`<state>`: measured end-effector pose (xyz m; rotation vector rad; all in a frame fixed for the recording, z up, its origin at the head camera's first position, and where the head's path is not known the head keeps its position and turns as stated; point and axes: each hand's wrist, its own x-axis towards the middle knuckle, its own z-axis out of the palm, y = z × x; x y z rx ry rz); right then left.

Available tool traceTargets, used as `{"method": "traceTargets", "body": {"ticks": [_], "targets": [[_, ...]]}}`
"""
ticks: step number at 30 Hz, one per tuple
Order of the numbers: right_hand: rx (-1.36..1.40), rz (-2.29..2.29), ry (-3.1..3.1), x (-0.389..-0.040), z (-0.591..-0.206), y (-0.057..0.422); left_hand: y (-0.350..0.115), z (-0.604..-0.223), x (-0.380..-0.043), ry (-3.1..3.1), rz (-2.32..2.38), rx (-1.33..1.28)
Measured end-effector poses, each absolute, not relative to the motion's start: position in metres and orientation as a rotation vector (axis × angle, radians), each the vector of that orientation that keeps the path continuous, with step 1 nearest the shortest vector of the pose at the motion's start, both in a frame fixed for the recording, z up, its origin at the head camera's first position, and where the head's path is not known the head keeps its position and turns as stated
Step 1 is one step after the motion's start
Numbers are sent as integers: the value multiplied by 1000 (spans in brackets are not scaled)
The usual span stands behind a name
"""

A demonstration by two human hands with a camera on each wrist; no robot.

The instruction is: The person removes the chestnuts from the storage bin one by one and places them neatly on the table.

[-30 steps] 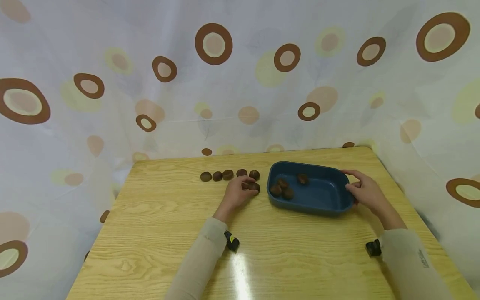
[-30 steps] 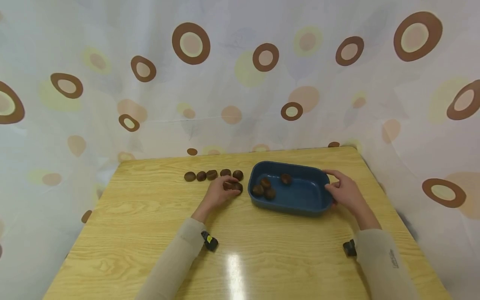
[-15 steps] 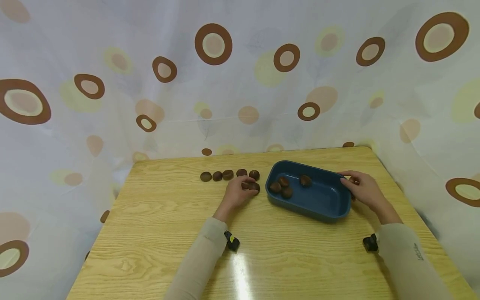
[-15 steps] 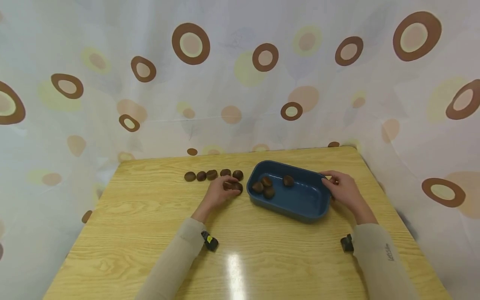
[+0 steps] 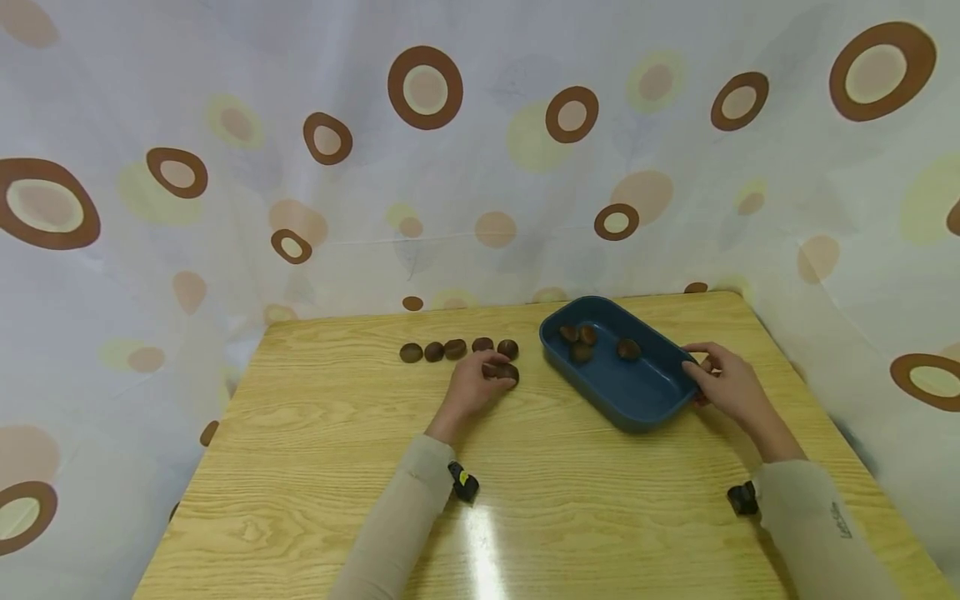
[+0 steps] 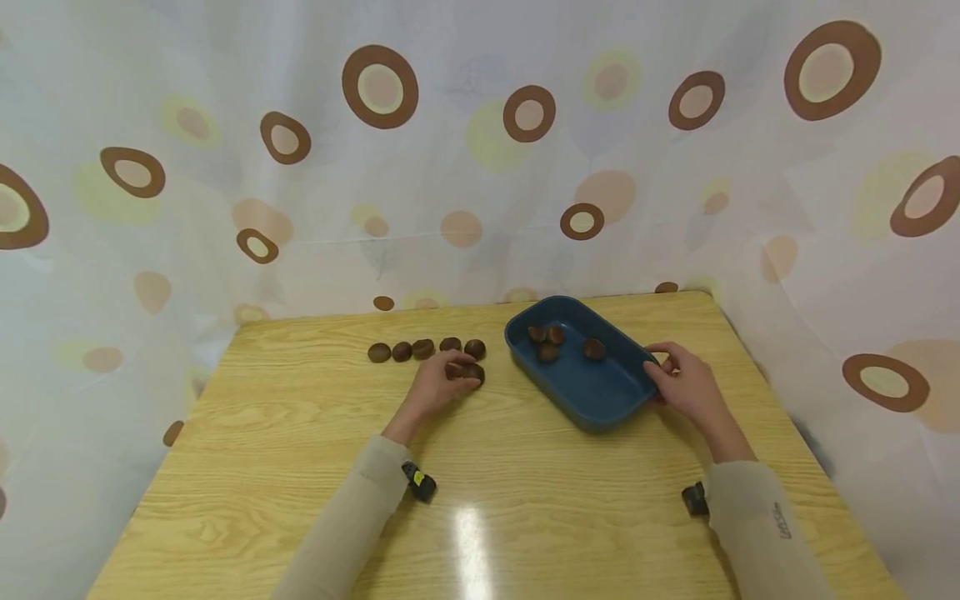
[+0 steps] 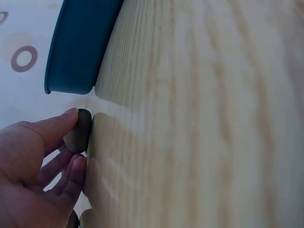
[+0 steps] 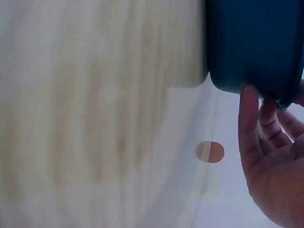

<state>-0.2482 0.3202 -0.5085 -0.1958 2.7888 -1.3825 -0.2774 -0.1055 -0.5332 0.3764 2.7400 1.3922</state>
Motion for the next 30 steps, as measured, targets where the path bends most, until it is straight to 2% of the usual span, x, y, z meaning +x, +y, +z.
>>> {"method": "traceTargets", "body": {"ticks": [6,19,30], "targets": [[-296,-1307,2896,-253,-510,324,-103,-529,-273,2792,1370,379],[-328,-1466,2485,-244,-504,319,-88,-509,-277,2766,1536,561],[-418,-1544,2539,-252,-507,307,-15,-493,-275,2528,1646,798]]}}
